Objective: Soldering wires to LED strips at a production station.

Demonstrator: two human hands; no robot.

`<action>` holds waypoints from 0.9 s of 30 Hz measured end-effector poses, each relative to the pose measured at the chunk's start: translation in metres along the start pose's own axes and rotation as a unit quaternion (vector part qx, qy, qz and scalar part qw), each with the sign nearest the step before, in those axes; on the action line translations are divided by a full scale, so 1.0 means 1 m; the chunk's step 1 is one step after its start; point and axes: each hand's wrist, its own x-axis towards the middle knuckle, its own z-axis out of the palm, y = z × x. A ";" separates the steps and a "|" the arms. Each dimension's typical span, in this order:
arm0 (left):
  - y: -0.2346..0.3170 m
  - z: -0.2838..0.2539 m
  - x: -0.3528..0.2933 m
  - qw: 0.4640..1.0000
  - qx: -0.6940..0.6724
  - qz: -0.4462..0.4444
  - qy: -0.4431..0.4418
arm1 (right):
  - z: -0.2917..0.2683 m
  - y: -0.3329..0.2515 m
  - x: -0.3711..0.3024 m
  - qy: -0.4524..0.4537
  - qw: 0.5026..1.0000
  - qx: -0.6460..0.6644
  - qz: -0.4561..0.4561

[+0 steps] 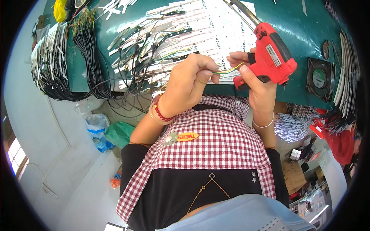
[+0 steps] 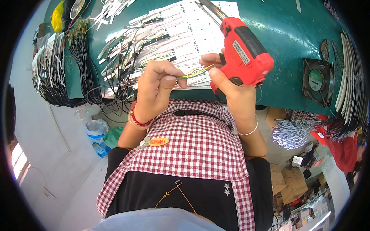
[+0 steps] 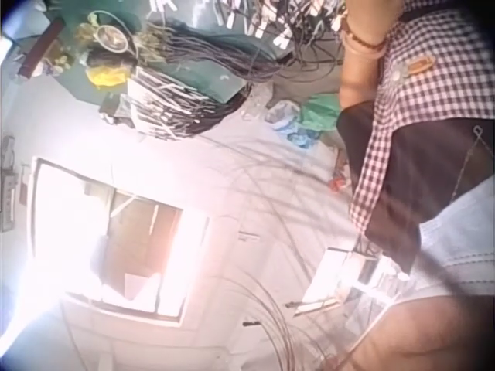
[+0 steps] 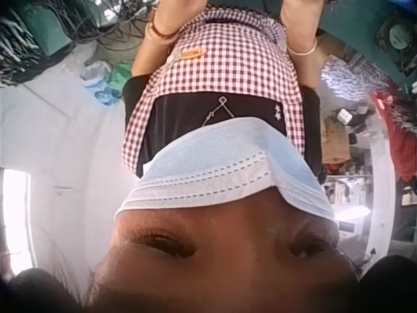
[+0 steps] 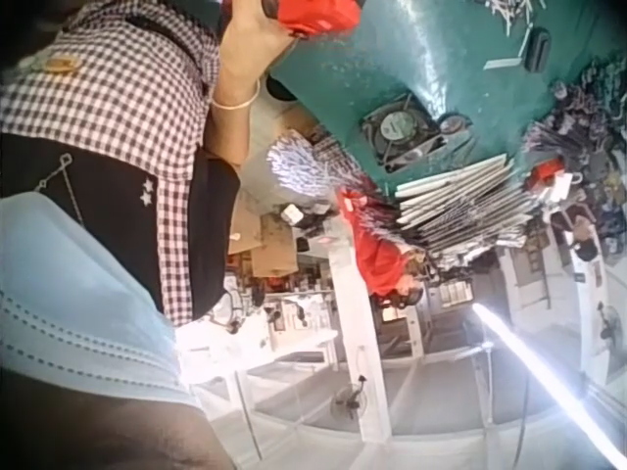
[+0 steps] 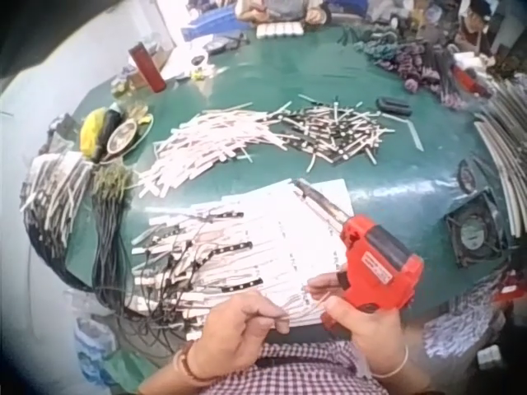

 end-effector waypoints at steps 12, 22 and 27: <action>-0.006 -0.017 0.002 0.974 0.174 0.130 -0.063 | -0.002 -0.001 -0.001 -0.001 0.999 -0.033 0.008; -0.010 -0.018 0.004 0.944 0.276 0.165 -0.071 | -0.002 -0.004 -0.001 -0.021 0.999 0.004 0.032; -0.011 -0.018 0.004 0.951 0.233 0.184 -0.090 | -0.003 -0.002 0.003 -0.034 0.998 0.029 0.048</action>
